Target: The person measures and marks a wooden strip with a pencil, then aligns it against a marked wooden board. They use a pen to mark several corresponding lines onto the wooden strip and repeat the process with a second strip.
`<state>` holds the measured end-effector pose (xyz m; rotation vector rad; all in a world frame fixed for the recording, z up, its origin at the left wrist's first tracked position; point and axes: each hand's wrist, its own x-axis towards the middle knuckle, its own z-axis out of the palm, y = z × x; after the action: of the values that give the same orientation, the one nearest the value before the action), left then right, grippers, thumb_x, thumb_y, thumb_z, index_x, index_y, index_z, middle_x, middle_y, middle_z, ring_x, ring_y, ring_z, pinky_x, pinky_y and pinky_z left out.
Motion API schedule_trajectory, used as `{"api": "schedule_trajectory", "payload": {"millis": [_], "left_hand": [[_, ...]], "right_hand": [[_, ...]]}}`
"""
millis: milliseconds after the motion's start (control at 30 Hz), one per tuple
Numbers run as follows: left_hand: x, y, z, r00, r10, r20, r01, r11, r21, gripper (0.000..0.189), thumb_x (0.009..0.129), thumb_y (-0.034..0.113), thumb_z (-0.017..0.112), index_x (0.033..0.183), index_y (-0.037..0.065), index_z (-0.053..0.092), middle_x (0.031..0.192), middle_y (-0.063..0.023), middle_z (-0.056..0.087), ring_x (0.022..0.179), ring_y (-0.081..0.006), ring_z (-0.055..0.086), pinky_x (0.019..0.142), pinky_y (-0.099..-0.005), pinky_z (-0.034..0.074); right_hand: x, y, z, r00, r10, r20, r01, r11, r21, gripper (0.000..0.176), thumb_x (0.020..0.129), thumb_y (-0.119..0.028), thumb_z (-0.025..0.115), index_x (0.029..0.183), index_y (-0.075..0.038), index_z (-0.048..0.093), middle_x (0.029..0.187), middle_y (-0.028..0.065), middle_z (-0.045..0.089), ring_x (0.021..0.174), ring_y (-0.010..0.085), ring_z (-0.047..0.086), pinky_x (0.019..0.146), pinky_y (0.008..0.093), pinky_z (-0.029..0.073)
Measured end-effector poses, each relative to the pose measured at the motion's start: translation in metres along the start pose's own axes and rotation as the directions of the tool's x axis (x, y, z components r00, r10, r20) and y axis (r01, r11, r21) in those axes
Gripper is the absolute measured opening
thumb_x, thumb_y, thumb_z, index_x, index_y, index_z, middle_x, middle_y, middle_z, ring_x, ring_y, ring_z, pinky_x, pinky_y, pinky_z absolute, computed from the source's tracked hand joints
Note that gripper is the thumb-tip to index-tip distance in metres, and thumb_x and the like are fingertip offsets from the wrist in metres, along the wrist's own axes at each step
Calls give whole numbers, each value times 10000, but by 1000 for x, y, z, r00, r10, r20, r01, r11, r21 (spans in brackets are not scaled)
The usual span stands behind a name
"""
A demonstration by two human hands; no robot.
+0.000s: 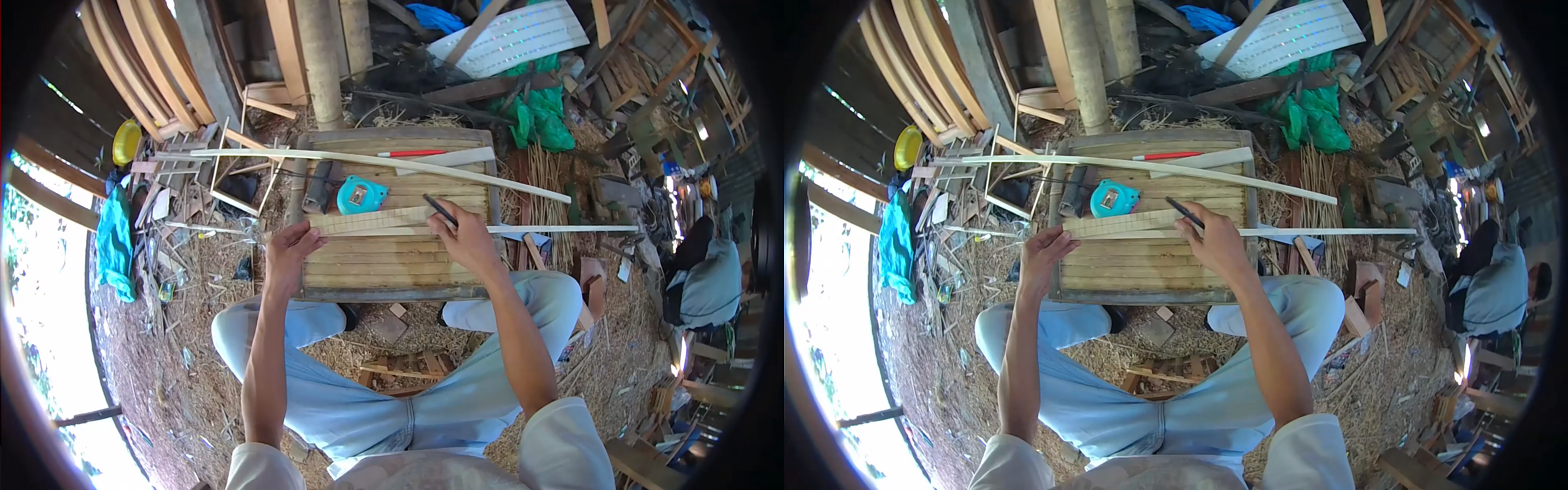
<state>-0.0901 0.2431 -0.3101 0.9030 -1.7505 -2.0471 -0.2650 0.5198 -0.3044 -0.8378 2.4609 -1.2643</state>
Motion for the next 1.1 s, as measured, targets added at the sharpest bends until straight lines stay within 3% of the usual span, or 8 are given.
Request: {"api": "schedule_trajectory", "payload": {"millis": [67,167,333,367,433,533,700,1100], "left_hand": [[1,-2,-2,1000,11,8,-11,1000,16,414,938,70,694,1224,-195,555,1073,-211,691,936,-249,724,854,-300,596],[-2,2,-1,999,20,28,-21,998,59,399,946,78,688,1219,-188,570,1057,-194,698,932,-234,727,848,-290,590],[-4,5,2,999,10,48,-15,995,99,373,974,121,663,1196,-170,592,1035,-188,700,966,-235,726,869,-299,593],[-4,5,3,999,1,45,-6,994,109,371,978,128,661,1193,-168,595,1032,-186,702,961,-228,726,864,-297,592],[-5,5,4,999,-6,34,2,993,117,370,982,135,659,1190,-166,599,1029,-184,704,956,-221,726,859,-294,591],[-3,5,5,1000,-13,28,8,985,172,417,1009,210,635,1182,-167,600,1024,-186,704,942,-226,728,851,-297,592],[-4,5,3,1000,-28,10,28,1000,15,533,1050,366,547,1171,-150,606,1001,-200,704,926,-250,731,839,-304,593],[-5,3,1,998,-25,53,27,999,-31,484,1049,302,558,1217,-151,594,1037,-191,707,929,-228,728,857,-290,586]], "right_hand": [[2,-9,-3,1000,22,18,-23,998,66,347,957,-246,672,1268,-95,639,937,151,741,858,367,710,755,435,538],[6,-7,-3,991,103,85,-99,994,-52,272,944,-201,693,1182,-71,682,925,132,745,797,301,713,738,394,535],[8,13,9,991,136,4,-135,977,166,190,904,-123,736,1056,-14,703,871,104,744,742,163,681,709,314,524],[9,20,12,991,134,7,-133,977,165,190,904,-123,736,1056,-14,703,871,104,744,742,163,681,709,314,524],[11,28,18,982,189,-6,-174,915,365,163,905,-88,726,1034,10,701,857,94,739,761,142,677,719,298,527],[11,32,20,979,205,-2,-186,893,409,141,907,-53,713,1023,24,697,881,85,736,800,128,675,732,295,531],[11,27,16,983,180,-36,-150,903,402,128,909,-47,711,1021,14,697,928,82,735,846,129,676,772,291,530],[13,30,15,977,212,-11,-189,890,414,162,918,-66,717,1049,25,692,951,70,724,901,125,662,848,282,519]]}}
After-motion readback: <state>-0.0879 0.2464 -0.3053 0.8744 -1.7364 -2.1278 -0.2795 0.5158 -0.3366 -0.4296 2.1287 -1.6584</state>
